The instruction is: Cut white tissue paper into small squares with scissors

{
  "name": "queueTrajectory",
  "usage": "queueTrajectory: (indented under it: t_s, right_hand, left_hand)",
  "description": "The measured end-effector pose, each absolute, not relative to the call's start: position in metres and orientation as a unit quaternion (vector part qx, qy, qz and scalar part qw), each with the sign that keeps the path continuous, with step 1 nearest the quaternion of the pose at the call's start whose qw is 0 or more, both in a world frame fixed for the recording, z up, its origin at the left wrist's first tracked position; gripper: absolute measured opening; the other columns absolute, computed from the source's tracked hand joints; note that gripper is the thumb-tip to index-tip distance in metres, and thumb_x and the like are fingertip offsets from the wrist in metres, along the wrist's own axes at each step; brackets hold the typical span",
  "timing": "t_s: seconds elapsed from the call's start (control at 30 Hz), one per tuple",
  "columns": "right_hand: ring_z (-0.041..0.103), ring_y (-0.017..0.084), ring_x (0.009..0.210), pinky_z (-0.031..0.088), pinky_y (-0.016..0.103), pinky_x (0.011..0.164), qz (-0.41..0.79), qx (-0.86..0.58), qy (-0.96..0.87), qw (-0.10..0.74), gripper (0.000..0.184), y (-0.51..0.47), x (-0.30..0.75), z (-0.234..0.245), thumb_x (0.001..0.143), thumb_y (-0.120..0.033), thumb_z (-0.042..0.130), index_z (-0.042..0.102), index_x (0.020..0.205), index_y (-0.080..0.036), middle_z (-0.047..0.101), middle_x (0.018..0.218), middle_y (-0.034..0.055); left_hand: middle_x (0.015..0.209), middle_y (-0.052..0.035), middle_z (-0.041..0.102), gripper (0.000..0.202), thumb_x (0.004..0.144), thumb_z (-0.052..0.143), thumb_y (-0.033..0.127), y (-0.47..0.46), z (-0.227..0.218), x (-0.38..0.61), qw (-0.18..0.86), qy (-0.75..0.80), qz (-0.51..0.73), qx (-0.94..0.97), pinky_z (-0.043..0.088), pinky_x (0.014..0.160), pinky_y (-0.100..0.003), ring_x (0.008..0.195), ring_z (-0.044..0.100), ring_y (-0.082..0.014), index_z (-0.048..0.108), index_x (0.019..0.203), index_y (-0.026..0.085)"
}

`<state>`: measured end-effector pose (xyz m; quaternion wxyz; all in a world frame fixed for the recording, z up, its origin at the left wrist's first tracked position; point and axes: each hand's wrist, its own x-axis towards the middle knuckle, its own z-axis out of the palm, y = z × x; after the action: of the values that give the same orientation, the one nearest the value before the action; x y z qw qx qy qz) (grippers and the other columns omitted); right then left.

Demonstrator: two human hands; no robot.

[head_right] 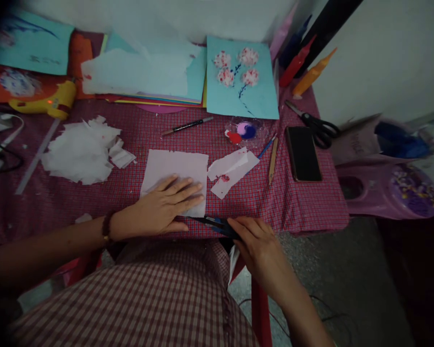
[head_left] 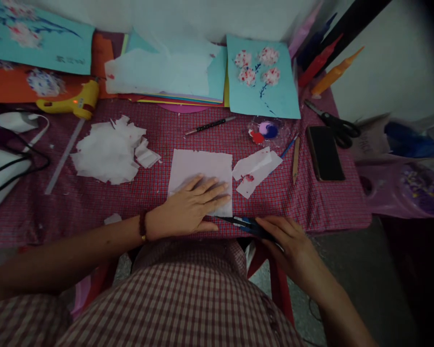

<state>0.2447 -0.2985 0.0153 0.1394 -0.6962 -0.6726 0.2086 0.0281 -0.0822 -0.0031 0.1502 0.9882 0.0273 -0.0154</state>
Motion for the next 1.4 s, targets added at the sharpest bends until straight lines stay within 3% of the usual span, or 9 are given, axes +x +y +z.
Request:
queueTrajectory:
  t_s: [0.1,0.23,0.37,0.47,0.6,1.4]
  right_hand:
    - [0.056,0.025,0.104,0.051,0.045,0.088,0.212,-0.7,-0.667,0.143,0.044,-0.3,0.244,0.014,0.092,-0.011,0.055,0.05,0.135,-0.02,0.06,0.119,0.0114]
    - [0.057,0.025,0.105,0.051,0.045,0.09,0.216,-0.704,-0.66,0.148,0.045,-0.299,0.244,0.014,0.092,-0.013,0.055,0.05,0.135,-0.022,0.059,0.12,0.0109]
    - [0.058,0.025,0.105,0.051,0.045,0.09,0.219,-0.701,-0.66,0.159,0.044,-0.299,0.245,0.013,0.092,-0.014,0.054,0.05,0.135,-0.024,0.058,0.12,0.011]
    - [0.059,0.025,0.105,0.052,0.045,0.09,0.21,-0.7,-0.663,0.164,0.043,-0.298,0.246,0.011,0.092,-0.015,0.054,0.051,0.135,-0.023,0.06,0.119,0.0111]
    - [0.059,0.026,0.106,0.052,0.046,0.091,0.2,-0.694,-0.672,0.166,0.043,-0.295,0.247,0.011,0.092,-0.016,0.054,0.051,0.134,-0.023,0.061,0.118,0.0111]
    - [0.061,0.026,0.101,0.053,0.045,0.085,0.195,-0.646,-0.72,0.163,0.041,-0.272,0.232,0.01,0.092,-0.018,0.057,0.051,0.132,-0.022,0.065,0.117,0.0106]
  left_hand:
    - [0.158,-0.0107,0.027,0.072,0.091,0.042,0.062,-0.076,0.002,0.029,0.183,0.025,-0.015,0.983,0.012,0.117,-0.055,0.145,0.023,-0.032,0.033,0.148,0.018]
    - [0.152,-0.0149,0.039,0.06,0.1,0.026,0.05,-0.051,0.017,0.035,0.285,0.017,0.016,0.958,0.026,0.115,-0.044,0.141,0.033,-0.0239,0.032,0.148,0.014]
    - [0.142,-0.0161,0.049,0.057,0.098,0.034,0.05,-0.028,0.014,0.045,0.226,0.028,0.042,0.973,0.027,0.113,-0.044,0.135,0.039,-0.0267,0.044,0.141,0.013]
    - [0.149,-0.0161,0.042,0.062,0.095,0.039,0.056,-0.022,-0.001,0.048,0.147,0.011,0.019,0.989,0.019,0.115,-0.05,0.139,0.032,-0.0306,0.043,0.142,0.015]
    - [0.155,-0.0136,0.034,0.066,0.093,0.04,0.061,-0.023,-0.014,0.047,0.117,-0.003,0.02,0.993,0.014,0.115,-0.051,0.143,0.026,-0.0309,0.04,0.144,0.02]
    - [0.154,-0.0128,0.036,0.073,0.086,0.05,0.065,-0.025,-0.012,0.046,0.138,0.006,0.033,0.99,0.012,0.117,-0.05,0.142,0.028,-0.0304,0.041,0.144,0.02]
